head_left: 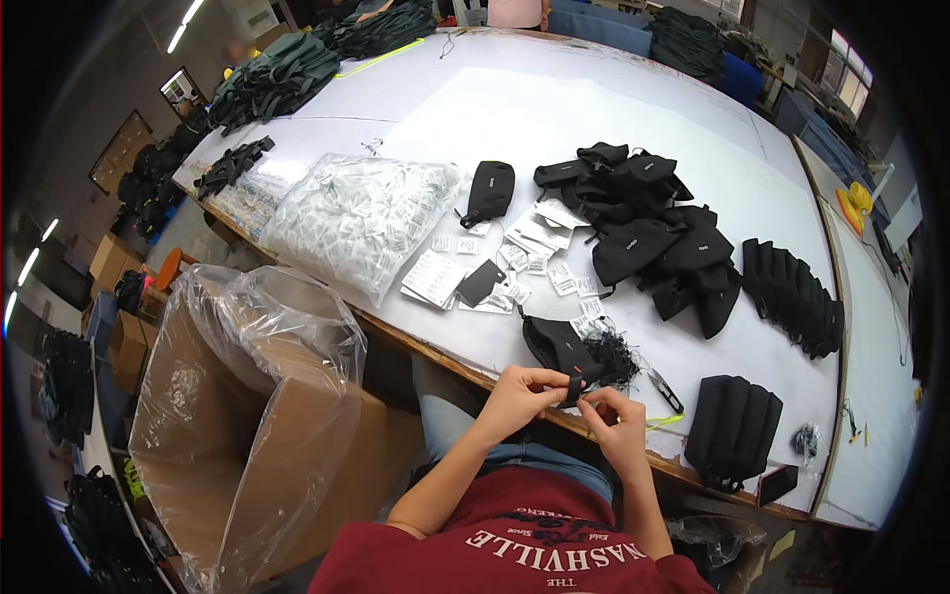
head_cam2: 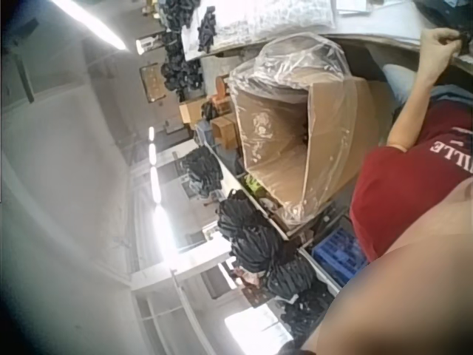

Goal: The recorder is inspecting and trimming small black fabric pouches or cases, possibly for electronics or eyewear, removing excess threads and checking tags.

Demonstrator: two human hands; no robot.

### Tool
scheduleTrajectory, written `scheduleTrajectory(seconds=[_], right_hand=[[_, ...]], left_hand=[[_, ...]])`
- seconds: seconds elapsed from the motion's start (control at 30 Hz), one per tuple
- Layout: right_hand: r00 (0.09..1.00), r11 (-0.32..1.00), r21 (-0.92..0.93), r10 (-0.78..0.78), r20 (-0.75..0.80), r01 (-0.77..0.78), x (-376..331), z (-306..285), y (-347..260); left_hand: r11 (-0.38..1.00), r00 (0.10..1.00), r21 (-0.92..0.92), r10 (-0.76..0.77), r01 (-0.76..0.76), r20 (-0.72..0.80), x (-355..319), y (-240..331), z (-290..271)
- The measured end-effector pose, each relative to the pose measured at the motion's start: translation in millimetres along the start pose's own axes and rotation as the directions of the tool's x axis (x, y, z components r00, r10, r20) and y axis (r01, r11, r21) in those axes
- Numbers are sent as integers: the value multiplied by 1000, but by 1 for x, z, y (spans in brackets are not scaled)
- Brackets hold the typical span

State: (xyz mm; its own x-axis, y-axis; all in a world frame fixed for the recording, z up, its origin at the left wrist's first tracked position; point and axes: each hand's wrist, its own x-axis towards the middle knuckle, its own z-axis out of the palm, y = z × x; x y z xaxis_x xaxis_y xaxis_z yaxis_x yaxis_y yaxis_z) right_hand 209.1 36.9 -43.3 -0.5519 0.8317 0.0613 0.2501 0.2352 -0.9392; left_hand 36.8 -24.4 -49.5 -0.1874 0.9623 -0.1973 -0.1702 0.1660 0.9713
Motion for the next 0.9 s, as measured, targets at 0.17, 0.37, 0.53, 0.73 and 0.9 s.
scheduleTrajectory(seconds=[0.17, 0.37, 0.53, 0.73, 0.9], right_hand=[[995, 983, -154, -102, 16, 103, -2, 4, 1], [981, 958, -219, -194, -8, 187, -4, 6, 4], [998, 999, 18, 44, 39, -44, -6, 4, 3], [992, 750, 650, 111, 62, -125, -1, -19, 9], [997, 717, 694, 49, 55, -73, 0, -20, 10]], left_hand=[[991, 999, 130, 34, -32, -11, -7, -5, 0], [942, 992, 319, 123, -105, -37, -13, -5, 2], [944, 991, 317, 118, -93, -60, -17, 5, 3], [624, 729, 662, 663, -415, -168, -18, 17, 4], [853, 810, 319, 504, -413, -299, -21, 20, 19]])
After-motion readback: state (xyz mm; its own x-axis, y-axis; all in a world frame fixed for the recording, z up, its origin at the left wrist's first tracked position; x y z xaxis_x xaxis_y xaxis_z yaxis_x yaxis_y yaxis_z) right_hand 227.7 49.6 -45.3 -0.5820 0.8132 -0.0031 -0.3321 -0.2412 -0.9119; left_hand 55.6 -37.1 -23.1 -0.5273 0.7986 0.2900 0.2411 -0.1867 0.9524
